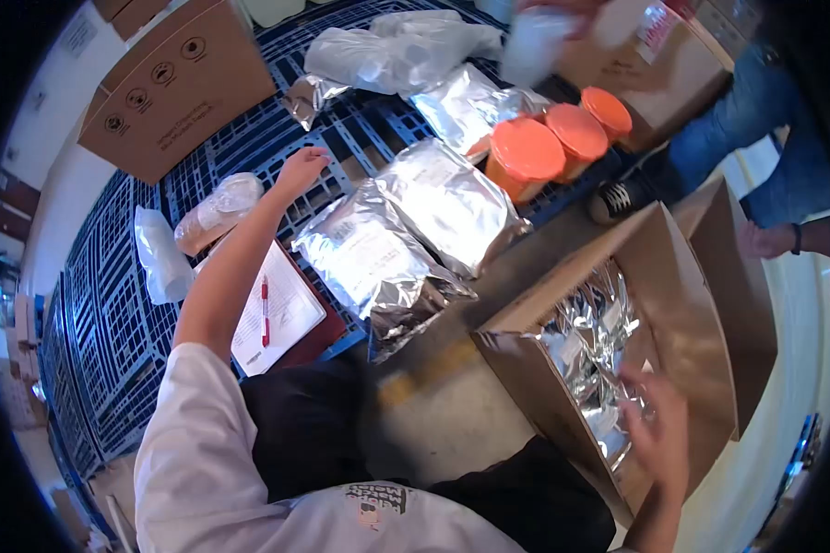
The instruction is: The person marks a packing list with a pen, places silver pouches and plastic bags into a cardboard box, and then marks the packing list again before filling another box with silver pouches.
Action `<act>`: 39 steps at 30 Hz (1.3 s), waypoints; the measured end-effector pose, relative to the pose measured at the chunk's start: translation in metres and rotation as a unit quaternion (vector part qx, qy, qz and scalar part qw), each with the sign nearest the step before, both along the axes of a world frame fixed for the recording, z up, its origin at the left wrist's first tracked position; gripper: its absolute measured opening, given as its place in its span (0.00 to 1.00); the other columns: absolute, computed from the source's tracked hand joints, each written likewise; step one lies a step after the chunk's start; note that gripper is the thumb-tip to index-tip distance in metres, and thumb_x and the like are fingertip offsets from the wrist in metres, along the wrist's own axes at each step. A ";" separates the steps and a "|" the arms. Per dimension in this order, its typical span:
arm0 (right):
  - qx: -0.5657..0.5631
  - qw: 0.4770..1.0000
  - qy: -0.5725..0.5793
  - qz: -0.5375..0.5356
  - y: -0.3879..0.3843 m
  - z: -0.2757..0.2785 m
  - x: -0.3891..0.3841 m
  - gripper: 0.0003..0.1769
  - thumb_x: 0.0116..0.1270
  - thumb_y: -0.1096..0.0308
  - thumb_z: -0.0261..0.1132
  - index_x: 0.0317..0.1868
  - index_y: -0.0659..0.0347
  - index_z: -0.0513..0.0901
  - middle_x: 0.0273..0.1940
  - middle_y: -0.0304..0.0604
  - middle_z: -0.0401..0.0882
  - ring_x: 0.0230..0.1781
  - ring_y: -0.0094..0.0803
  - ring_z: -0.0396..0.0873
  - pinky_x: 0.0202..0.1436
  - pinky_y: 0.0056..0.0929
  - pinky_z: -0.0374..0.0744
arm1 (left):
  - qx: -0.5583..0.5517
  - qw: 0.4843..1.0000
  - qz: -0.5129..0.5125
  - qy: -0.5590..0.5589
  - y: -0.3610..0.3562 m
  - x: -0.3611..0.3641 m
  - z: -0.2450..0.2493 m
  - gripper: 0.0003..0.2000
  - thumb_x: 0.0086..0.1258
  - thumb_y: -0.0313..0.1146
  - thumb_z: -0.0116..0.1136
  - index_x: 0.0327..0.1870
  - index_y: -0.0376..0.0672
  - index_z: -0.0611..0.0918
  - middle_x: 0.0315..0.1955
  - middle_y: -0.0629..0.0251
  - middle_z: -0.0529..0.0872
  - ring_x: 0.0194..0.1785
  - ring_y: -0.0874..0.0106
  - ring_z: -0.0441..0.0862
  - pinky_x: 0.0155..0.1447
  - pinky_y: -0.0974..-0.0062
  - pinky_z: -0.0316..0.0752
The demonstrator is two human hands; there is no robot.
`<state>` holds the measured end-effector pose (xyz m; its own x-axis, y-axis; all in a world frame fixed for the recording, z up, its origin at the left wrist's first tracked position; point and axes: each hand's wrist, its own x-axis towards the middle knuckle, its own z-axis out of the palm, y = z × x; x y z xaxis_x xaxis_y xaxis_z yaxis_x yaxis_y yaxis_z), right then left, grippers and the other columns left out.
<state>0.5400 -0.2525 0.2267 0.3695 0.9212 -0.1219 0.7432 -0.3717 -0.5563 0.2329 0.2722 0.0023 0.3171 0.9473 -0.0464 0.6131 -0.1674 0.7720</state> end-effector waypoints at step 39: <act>-0.107 0.989 0.096 0.028 0.026 -0.002 -0.090 0.13 0.67 0.73 0.58 0.50 0.63 0.80 0.40 0.52 0.82 0.38 0.41 0.81 0.44 0.30 0.77 | -0.153 0.903 -0.025 -0.401 -0.045 -0.056 0.117 0.15 0.72 0.44 0.43 0.33 0.44 0.78 0.17 0.72 0.74 0.24 0.80 0.70 0.34 0.80 0.63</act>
<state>0.4496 -0.2266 0.2249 0.2699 0.8848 -0.3799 0.6537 -0.4580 -0.6024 0.1769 0.2277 0.1194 0.4066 0.9127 -0.0412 -0.1657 0.1180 0.9791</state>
